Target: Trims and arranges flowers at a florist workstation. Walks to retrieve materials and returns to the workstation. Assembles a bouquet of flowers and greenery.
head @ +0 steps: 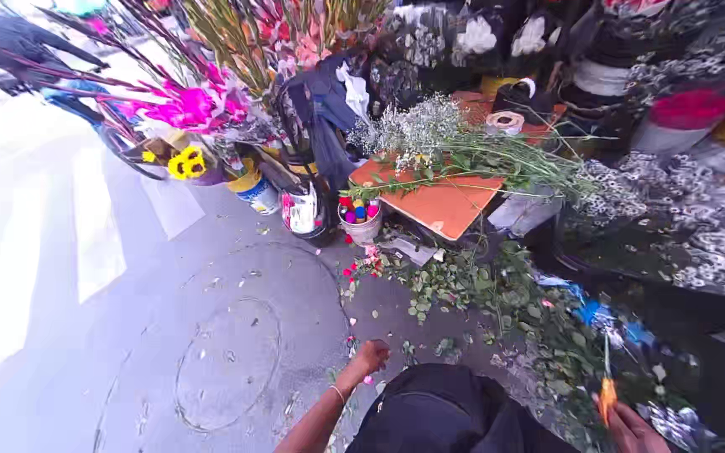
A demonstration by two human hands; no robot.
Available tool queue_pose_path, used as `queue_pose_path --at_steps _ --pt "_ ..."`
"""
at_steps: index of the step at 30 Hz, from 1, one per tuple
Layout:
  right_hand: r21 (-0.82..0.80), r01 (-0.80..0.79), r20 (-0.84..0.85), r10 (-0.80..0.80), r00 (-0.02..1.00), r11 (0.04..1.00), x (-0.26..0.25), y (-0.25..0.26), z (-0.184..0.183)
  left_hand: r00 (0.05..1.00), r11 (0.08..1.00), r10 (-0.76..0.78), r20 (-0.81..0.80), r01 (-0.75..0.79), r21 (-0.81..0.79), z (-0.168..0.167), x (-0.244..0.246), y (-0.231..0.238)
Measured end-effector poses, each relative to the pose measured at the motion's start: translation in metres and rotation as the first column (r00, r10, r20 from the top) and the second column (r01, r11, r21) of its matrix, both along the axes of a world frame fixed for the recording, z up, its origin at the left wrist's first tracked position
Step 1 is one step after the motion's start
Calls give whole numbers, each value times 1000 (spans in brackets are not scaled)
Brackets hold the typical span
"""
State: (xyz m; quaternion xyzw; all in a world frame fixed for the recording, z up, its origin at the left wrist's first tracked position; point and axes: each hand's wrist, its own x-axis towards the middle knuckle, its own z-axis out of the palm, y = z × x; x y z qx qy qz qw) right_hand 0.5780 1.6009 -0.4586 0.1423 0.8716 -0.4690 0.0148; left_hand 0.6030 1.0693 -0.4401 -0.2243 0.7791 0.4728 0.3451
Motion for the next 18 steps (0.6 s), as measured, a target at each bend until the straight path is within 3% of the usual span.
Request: queue_pose_path --at_steps 2,5,9,11,12,13,14,15,17,18 --pt "134 -227 62 221 973 965 -53 -59 40 998 995 50 -45 -46 91 11 -1 -14" --pt "224 -551 -17 568 823 804 -110 -147 102 972 911 105 -211 -9 413 42 -29 -3" --pt "356 -808 -175 883 436 470 -166 -243 150 865 573 379 -329 59 817 84 -105 40" --pt "316 -891 -223 938 264 326 -194 -273 164 786 442 556 -272 -2 897 105 -143 50" --pt "246 -922 -284 932 227 299 -210 -283 168 739 425 633 -230 -83 902 116 -159 49" --pt "166 -932 -381 892 242 324 -229 -289 169 691 415 697 -190 -173 893 126 -174 43" --pt "89 -905 -470 819 329 415 -248 -293 166 650 408 742 -164 -244 880 131 -186 35" --pt "20 -816 -516 705 487 578 -268 -293 162 620 406 770 -150 -293 866 135 -195 24" --pt "59 -478 -471 446 761 877 -319 -285 147 589 417 796 -142 -362 833 141 -211 1" --pt "92 -351 -413 356 838 932 -344 -274 135 577 426 806 -134 -406 809 144 -218 -7"
